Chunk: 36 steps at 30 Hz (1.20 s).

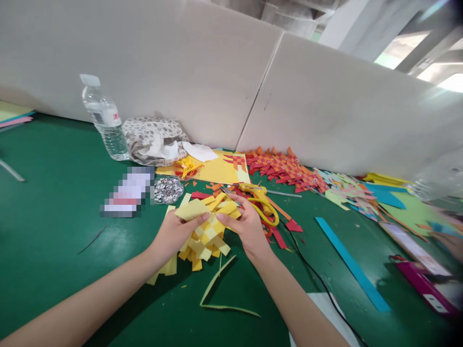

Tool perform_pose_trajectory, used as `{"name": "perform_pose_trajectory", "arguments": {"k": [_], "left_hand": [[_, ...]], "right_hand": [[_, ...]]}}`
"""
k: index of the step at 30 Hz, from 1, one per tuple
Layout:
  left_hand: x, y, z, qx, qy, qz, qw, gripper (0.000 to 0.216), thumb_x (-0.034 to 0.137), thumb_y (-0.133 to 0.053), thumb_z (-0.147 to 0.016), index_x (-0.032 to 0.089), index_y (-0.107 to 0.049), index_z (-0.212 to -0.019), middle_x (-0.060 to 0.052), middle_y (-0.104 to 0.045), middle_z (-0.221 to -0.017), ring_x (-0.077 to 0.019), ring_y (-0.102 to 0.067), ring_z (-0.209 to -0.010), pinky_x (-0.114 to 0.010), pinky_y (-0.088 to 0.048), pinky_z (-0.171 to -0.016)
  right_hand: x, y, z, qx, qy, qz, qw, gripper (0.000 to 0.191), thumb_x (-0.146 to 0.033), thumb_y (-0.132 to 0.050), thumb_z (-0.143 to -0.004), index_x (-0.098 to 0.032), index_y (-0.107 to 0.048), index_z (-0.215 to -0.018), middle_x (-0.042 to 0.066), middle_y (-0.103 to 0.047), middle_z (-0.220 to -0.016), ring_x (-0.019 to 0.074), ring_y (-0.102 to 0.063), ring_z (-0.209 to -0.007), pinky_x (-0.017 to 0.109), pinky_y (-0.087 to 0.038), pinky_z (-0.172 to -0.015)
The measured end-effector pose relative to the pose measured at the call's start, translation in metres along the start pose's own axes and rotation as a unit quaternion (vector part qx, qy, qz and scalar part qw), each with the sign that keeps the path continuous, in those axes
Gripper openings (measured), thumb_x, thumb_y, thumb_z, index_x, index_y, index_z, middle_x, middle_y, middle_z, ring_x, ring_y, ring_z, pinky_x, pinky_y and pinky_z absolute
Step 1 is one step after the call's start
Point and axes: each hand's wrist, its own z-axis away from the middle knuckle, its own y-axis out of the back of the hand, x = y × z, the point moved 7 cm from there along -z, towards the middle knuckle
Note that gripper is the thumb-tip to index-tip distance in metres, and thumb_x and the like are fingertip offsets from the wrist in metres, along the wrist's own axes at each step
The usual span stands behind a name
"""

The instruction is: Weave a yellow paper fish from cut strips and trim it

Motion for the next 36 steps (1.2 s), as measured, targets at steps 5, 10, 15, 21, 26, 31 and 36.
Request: {"name": "perform_pose_trajectory", "arguments": {"k": [5, 10, 15, 21, 26, 31, 36], "left_hand": [[0.001, 0.000, 0.001, 0.001, 0.002, -0.018, 1.000, 0.026, 0.035, -0.072, -0.066, 0.018, -0.070, -0.085, -0.004, -0.073, -0.092, -0.0196, -0.067, -0.082, -0.027, -0.052, -0.071], [0.002, 0.000, 0.001, 0.001, -0.004, -0.041, 0.999, 0.026, 0.036, -0.070, -0.067, 0.017, -0.070, -0.084, -0.005, -0.073, -0.090, -0.0186, -0.066, -0.077, -0.027, -0.052, -0.067], [0.001, -0.001, -0.001, -0.027, 0.001, -0.001, 1.000, 0.018, 0.031, -0.071, -0.067, 0.017, -0.067, -0.078, -0.002, -0.069, -0.074, -0.0122, -0.061, -0.065, -0.024, -0.050, -0.064], [-0.001, 0.006, -0.005, -0.009, 0.012, 0.010, 1.000, 0.018, 0.030, -0.073, -0.064, 0.015, -0.063, -0.069, 0.001, -0.064, -0.067, -0.0101, -0.060, -0.064, -0.023, -0.051, -0.067], [-0.003, 0.007, -0.006, -0.011, 0.028, 0.004, 1.000, 0.023, 0.035, -0.073, -0.064, 0.015, -0.064, -0.069, 0.001, -0.065, -0.065, -0.0097, -0.060, -0.062, -0.022, -0.051, -0.065], [-0.005, 0.006, -0.009, -0.028, 0.038, 0.001, 0.999, 0.020, 0.035, -0.071, -0.067, 0.016, -0.066, -0.072, 0.000, -0.067, -0.070, -0.0084, -0.060, -0.062, -0.020, -0.051, -0.064], [-0.005, 0.005, -0.011, -0.047, 0.026, -0.013, 0.998, 0.015, 0.030, -0.073, -0.066, 0.017, -0.066, -0.071, 0.000, -0.069, -0.072, -0.0091, -0.061, -0.064, -0.019, -0.050, -0.063]], "right_hand": [[-0.010, 0.007, 0.000, 0.036, 0.050, 0.023, 0.998, 0.062, -0.027, -0.080, -0.054, -0.022, -0.049, -0.107, 0.001, -0.069, -0.083, 0.0172, -0.066, -0.071, 0.030, -0.054, -0.068], [-0.008, -0.001, 0.002, -0.014, 0.053, 0.073, 0.996, 0.064, -0.027, -0.080, -0.055, -0.023, -0.049, -0.111, 0.001, -0.069, -0.084, 0.0181, -0.066, -0.072, 0.031, -0.054, -0.066], [-0.017, 0.012, 0.001, 0.059, 0.086, 0.082, 0.991, 0.056, -0.029, -0.079, -0.056, -0.022, -0.052, -0.104, 0.001, -0.068, -0.082, 0.0183, -0.066, -0.072, 0.032, -0.054, -0.067], [-0.015, 0.010, 0.000, 0.039, 0.070, 0.079, 0.994, 0.058, -0.028, -0.079, -0.055, -0.022, -0.052, -0.106, 0.001, -0.069, -0.083, 0.0184, -0.065, -0.074, 0.032, -0.054, -0.068], [-0.010, 0.008, -0.001, 0.010, 0.049, 0.083, 0.995, 0.060, -0.025, -0.079, -0.055, -0.022, -0.051, -0.108, 0.001, -0.069, -0.081, 0.0188, -0.066, -0.073, 0.032, -0.054, -0.068], [-0.014, 0.005, 0.001, 0.003, 0.056, 0.092, 0.994, 0.058, -0.024, -0.078, -0.056, -0.023, -0.052, -0.107, 0.001, -0.069, -0.086, 0.0179, -0.065, -0.075, 0.031, -0.054, -0.069], [-0.013, 0.004, 0.001, -0.012, 0.057, 0.131, 0.990, 0.053, -0.026, -0.078, -0.056, -0.022, -0.056, -0.104, 0.002, -0.068, -0.094, 0.0185, -0.065, -0.082, 0.030, -0.054, -0.070]]}}
